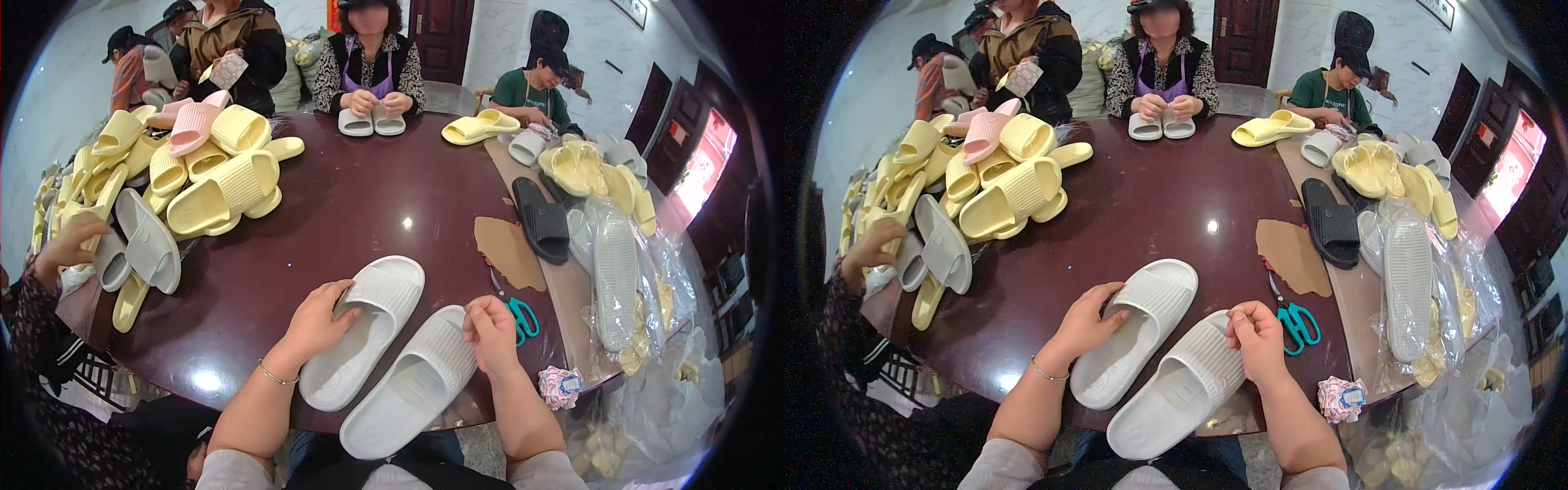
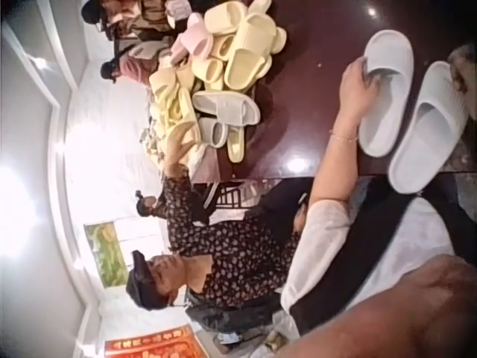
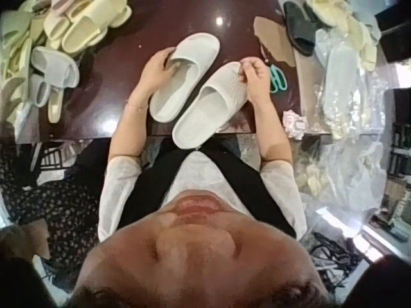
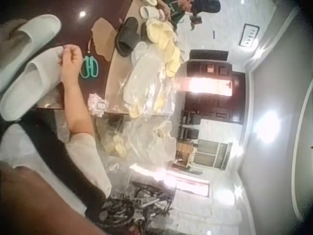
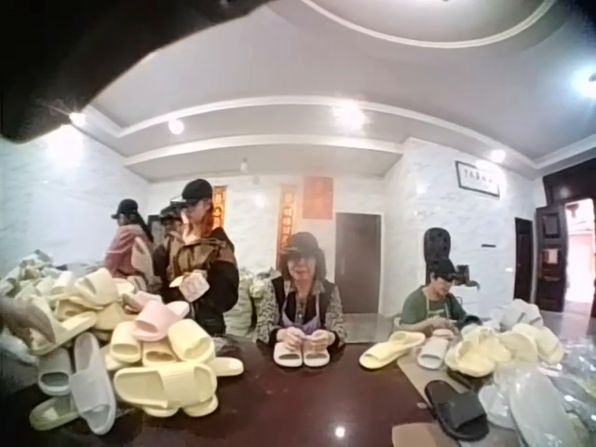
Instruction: Inspecting slippers and using scissors to trim loose threads and apply labels.
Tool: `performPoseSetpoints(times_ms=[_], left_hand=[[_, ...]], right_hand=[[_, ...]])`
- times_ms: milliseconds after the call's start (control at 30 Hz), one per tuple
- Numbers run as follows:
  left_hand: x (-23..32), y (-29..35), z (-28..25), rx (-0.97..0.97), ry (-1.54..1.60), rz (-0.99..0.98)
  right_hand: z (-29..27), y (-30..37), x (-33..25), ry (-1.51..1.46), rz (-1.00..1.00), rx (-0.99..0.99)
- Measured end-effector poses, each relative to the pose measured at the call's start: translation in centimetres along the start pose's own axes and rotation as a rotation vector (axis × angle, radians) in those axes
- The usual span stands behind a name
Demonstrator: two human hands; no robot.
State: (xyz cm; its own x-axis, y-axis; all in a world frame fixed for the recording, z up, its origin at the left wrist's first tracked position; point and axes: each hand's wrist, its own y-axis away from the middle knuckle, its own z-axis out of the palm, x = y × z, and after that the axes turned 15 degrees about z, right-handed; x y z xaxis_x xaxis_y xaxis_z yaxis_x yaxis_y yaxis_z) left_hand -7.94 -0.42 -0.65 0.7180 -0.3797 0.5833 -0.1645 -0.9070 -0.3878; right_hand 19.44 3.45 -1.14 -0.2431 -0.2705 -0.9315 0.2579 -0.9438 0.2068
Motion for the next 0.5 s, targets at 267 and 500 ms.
performPoseSetpoints(times_ms=[267,500], left_hand=[[-0.23,0.09,0.06,0.000,-0.039,0.021],[-0.28,-0.12,0.23,-0.005,-0.033,0.013]], right_hand=[[0.24,-0.25,0.10,0.002,0.014,0.011],[0.38,-0.27,-0.12,0.005,0.007,0.038]])
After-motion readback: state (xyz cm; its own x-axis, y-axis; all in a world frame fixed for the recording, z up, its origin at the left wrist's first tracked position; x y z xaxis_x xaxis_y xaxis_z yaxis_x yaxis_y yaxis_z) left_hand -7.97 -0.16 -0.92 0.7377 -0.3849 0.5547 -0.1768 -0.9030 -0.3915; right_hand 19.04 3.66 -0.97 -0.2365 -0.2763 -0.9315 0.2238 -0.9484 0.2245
